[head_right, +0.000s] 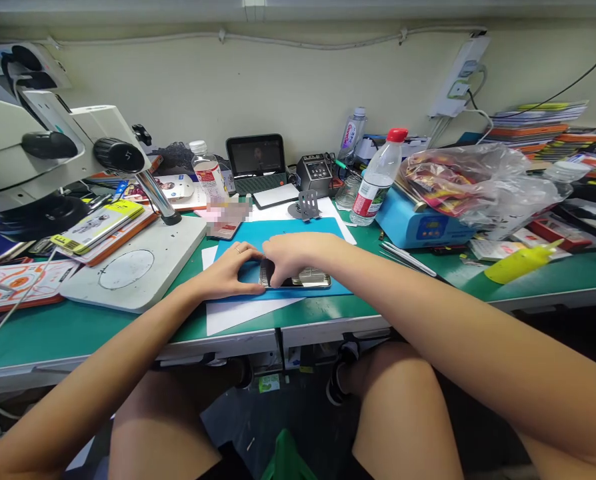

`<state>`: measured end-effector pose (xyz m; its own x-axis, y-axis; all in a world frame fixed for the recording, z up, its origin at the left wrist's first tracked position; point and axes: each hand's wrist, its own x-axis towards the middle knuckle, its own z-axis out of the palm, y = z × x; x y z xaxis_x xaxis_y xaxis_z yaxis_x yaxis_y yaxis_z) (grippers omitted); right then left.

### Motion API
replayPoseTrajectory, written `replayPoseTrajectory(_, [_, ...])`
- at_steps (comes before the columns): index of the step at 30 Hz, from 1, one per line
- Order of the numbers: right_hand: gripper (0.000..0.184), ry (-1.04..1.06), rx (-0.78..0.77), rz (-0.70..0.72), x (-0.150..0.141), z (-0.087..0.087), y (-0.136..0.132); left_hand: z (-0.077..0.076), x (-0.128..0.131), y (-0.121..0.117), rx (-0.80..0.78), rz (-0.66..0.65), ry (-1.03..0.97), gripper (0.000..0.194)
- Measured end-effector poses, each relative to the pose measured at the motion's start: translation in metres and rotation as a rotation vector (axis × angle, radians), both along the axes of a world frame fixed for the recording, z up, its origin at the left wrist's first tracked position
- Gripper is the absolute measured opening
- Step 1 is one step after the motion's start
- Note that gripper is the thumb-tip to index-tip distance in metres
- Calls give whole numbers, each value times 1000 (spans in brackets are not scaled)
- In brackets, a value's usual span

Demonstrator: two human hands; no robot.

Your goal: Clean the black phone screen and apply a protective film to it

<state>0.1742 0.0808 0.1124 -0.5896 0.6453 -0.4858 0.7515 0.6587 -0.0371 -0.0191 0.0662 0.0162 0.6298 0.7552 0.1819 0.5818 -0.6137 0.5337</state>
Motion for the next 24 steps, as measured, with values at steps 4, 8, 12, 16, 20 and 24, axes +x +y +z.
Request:
replayPoseTrajectory(4, [42,55,34,15,4,15,-2,2,1,-2,13,3,14,56])
replayPoseTrajectory(8, [50,150,194,64,8,29,15,4,8,-2,52,2,53,66])
replayPoseTrajectory(12, [56,220,286,76,9,22,47,4,16,0,74,2,68,64])
replayPoseTrajectory(16, [59,245,401,176,4,-8,66,1,16,0,55,-1,17,60])
replayPoseTrajectory(20, [58,310,573,255,3,-38,67,1,12,-1,60,-17,-9,60])
replayPoseTrajectory(24, [59,394,656,299,7,-57,65,4,6,3,101,192,-155,40])
